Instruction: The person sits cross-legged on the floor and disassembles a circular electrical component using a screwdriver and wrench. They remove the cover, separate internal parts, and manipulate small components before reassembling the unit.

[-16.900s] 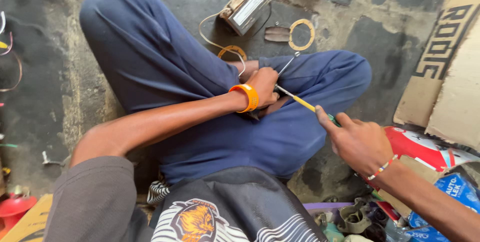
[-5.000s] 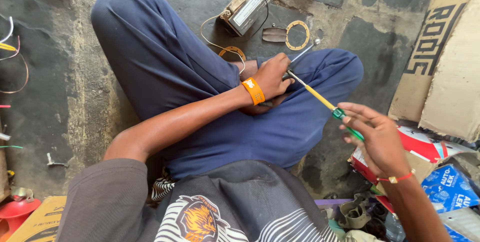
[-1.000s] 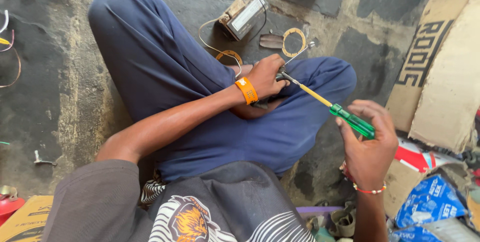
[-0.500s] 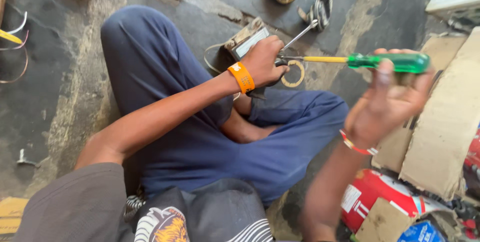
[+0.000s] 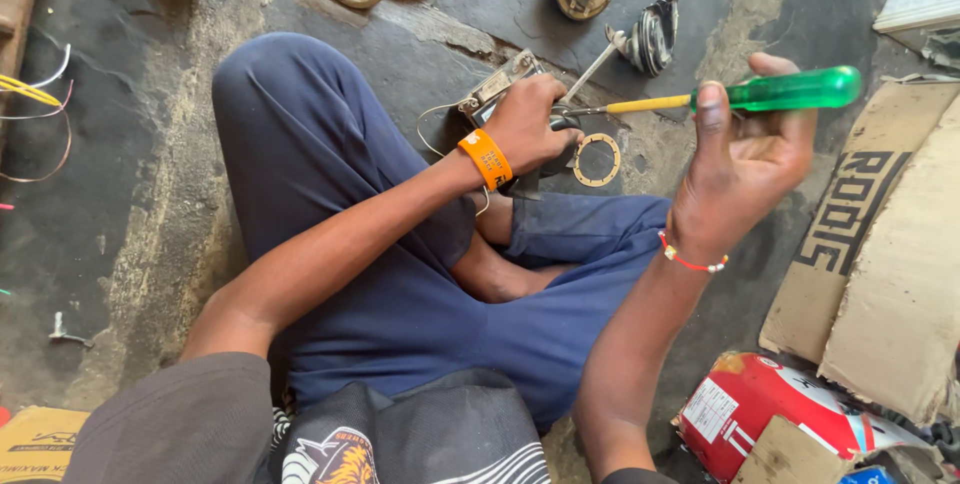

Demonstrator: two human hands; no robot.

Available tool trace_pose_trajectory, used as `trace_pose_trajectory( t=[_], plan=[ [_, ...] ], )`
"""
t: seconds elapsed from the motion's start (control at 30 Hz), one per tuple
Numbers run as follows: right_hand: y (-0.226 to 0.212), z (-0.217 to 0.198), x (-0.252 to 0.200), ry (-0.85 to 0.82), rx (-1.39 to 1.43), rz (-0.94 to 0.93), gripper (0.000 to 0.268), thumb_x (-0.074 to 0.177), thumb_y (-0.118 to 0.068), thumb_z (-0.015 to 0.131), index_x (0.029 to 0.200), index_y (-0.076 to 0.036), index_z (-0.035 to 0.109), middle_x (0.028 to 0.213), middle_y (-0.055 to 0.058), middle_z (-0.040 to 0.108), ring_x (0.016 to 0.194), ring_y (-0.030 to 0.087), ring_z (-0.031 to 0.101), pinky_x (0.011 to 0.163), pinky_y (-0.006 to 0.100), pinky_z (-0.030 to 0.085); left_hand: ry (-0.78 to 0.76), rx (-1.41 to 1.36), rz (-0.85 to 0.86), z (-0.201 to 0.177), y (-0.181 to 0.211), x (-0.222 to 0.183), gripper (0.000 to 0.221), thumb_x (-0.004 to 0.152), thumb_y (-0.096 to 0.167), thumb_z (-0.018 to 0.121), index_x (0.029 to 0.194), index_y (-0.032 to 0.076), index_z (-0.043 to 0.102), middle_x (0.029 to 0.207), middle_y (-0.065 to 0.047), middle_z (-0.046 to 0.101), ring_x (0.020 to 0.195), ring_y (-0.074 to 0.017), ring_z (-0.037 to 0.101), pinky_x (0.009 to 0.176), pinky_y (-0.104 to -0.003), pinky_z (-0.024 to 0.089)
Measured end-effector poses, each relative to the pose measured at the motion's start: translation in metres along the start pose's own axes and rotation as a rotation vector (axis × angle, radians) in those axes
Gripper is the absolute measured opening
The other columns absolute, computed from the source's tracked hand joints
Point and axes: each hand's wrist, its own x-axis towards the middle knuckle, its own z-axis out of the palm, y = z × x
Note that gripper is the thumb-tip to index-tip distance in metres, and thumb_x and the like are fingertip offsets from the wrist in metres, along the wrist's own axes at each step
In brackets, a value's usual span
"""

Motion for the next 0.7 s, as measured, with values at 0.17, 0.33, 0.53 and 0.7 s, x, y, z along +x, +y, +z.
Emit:
trace_pose_trajectory(
  t=[0.17,0.33,0.53,0.7],
  plan=[
    [-0.007,0.006,-0.009,-0.011,0.176,0.055,0.043,0.105,0.010,0.069,0.144,0.003,0.052,0.120,0.013,0.065,0.107,0.017,0.065,0.101,0.029,0.056,-0.003,-0.005,-0.001,-0.002,0.004,-0.004,0.047,0.072,0.029,0.085,0.096,-0.008,0.069,0.098,-0.026,0.065,0.098,-0.0428,0.064,0.087,-0.048,0.051],
    [-0.005,0.007,-0.016,-0.106,0.169,0.085,0.044,0.099,0.010,0.069,0.138,0.000,0.052,0.124,0.009,0.065,0.116,0.015,0.067,0.103,0.027,0.058,-0.017,-0.038,-0.015,-0.004,0.009,-0.004,0.047,0.072,0.029,0.086,0.095,-0.008,0.069,0.099,-0.026,0.066,0.098,-0.0429,0.064,0.088,-0.047,0.051],
    [0.015,0.011,-0.028,-0.061,0.008,0.093,0.042,0.103,0.018,0.076,0.140,0.008,0.060,0.108,0.009,0.064,0.093,0.012,0.061,0.087,0.023,0.056,-0.003,-0.069,-0.040,-0.008,0.010,-0.002,0.050,0.068,0.032,0.088,0.091,-0.009,0.069,0.094,-0.027,0.068,0.094,-0.0436,0.067,0.085,-0.047,0.053],
    [0.006,0.013,-0.031,0.014,0.048,0.123,0.055,0.097,0.018,0.073,0.146,0.003,0.053,0.114,0.014,0.074,0.108,0.019,0.074,0.102,0.030,0.063,0.000,-0.110,-0.082,-0.012,0.013,0.001,0.055,0.066,0.035,0.088,0.092,-0.010,0.071,0.090,-0.030,0.069,0.089,-0.0434,0.070,0.082,-0.045,0.055]
  ],
)
